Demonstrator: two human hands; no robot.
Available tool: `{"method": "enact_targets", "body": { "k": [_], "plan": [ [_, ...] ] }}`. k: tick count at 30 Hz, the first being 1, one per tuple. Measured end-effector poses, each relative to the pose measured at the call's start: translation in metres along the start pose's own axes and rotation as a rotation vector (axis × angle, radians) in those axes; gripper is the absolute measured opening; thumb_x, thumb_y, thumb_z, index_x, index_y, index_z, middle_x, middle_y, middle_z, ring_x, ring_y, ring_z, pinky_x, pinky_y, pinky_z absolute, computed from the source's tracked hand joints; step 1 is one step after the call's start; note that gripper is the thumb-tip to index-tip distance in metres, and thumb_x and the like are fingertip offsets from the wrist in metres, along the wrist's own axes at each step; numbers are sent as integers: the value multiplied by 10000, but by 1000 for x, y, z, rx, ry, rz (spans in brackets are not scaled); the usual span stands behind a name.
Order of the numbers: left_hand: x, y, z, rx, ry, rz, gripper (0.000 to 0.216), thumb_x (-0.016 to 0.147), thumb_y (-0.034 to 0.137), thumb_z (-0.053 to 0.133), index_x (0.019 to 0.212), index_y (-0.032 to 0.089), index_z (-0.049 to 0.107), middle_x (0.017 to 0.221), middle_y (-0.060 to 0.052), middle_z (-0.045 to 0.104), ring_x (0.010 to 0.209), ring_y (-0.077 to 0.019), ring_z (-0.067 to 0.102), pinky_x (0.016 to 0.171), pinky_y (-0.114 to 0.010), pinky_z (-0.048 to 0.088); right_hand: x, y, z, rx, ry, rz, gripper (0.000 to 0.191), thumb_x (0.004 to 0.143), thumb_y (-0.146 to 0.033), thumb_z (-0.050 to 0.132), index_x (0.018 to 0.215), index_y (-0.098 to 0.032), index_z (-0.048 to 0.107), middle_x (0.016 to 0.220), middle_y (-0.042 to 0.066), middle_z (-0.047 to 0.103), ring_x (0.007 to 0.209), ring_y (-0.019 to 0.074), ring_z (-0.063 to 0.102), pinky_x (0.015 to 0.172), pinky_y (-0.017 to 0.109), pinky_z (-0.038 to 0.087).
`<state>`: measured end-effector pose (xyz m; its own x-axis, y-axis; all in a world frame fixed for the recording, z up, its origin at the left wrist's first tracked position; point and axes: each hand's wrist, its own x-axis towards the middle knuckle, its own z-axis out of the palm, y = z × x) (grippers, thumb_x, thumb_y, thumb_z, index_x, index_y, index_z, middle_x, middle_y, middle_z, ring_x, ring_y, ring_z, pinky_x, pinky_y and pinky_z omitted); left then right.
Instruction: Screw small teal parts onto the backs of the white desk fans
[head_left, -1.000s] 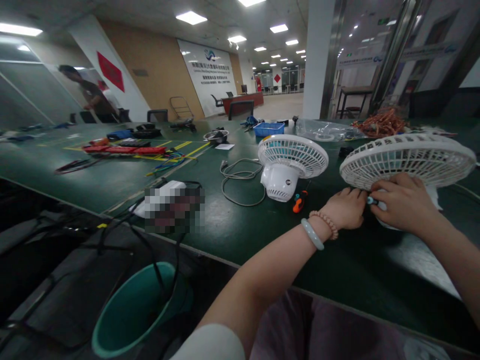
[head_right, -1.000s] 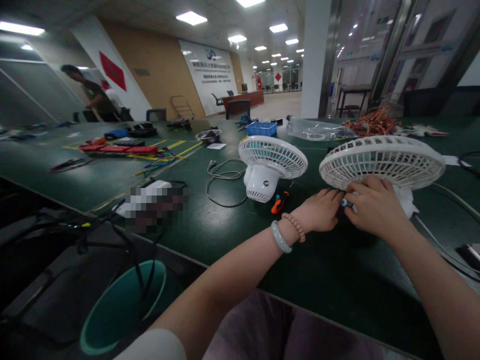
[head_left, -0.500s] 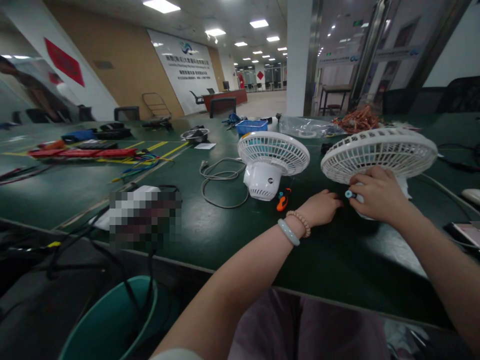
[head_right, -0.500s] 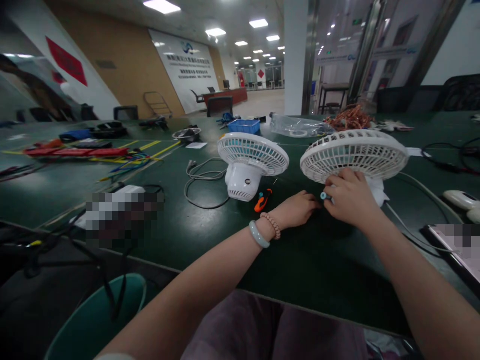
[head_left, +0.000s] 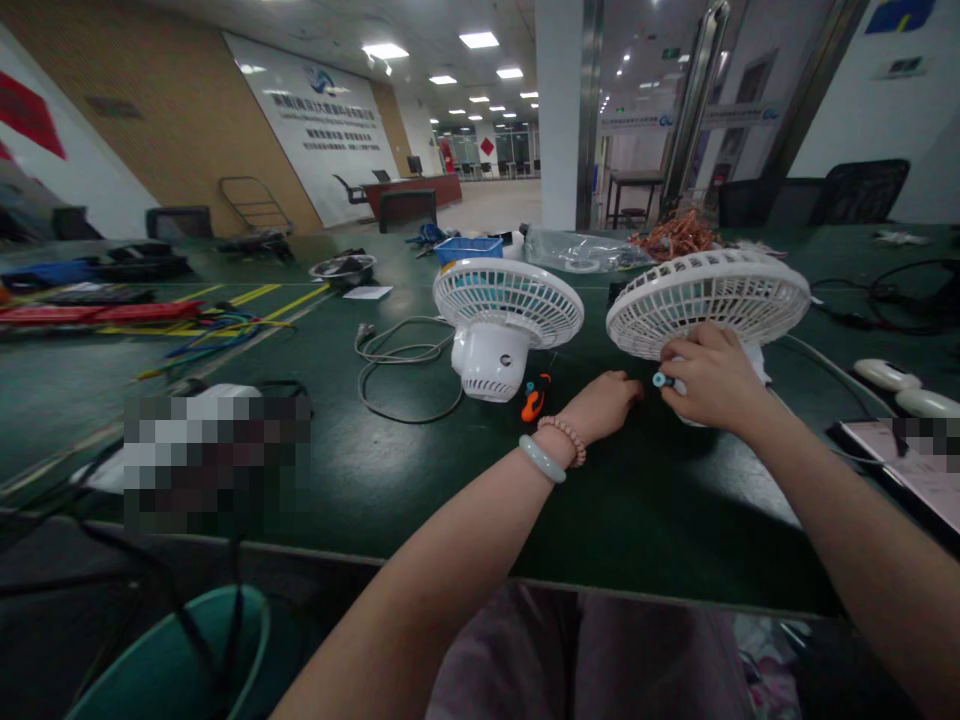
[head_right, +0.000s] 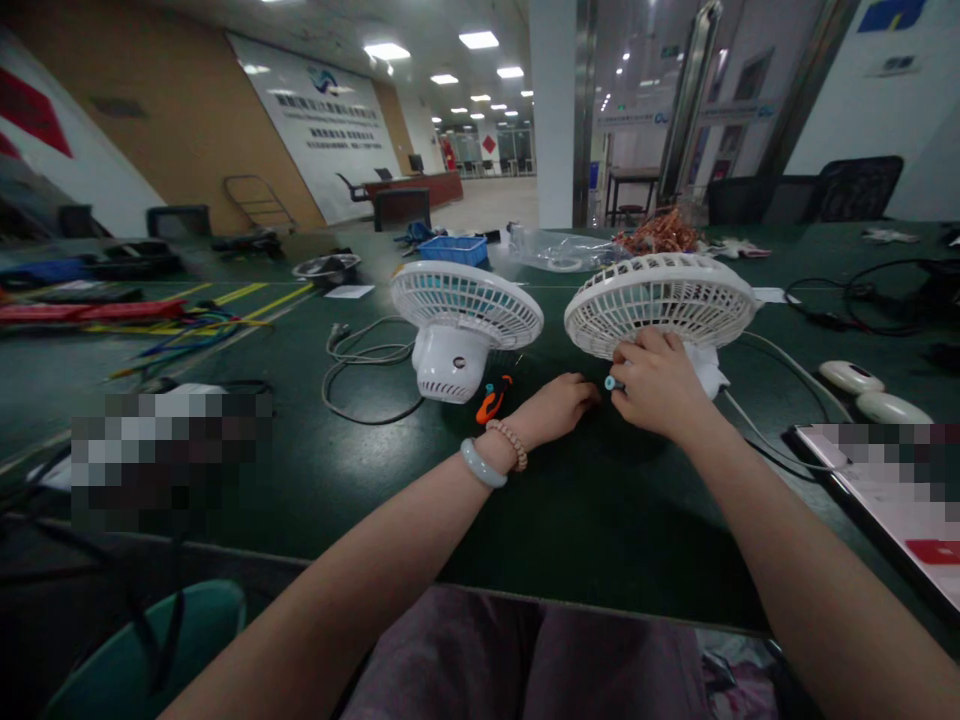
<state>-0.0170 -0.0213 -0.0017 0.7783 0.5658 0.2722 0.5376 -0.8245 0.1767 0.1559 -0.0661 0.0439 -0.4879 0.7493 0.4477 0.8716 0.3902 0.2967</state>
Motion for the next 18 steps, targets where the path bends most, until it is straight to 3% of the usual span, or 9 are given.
{"method": "enact_targets", "body": {
  "k": [9, 18],
  "plan": [
    [2, 3, -2, -196, 243, -178, 211, 804, 93, 406, 851, 147, 604, 847, -45, 553, 792, -120, 542, 777, -244, 449, 1, 2, 3, 25, 9, 3, 209, 715, -307, 515, 729, -198, 692, 895, 63, 621, 900, 261, 358, 715, 386, 214],
    [8, 9, -5, -310, 417, -149, 151, 783, 72, 440, 837, 161, 549, 826, -25, 543, 814, -125, 527, 763, -257, 451, 4, 4, 0, 36, -7, 25, 227, 732, -306, 507, 748, -182, 697, 908, 72, 619, 929, 276, 355, 733, 399, 225]
  ]
}}
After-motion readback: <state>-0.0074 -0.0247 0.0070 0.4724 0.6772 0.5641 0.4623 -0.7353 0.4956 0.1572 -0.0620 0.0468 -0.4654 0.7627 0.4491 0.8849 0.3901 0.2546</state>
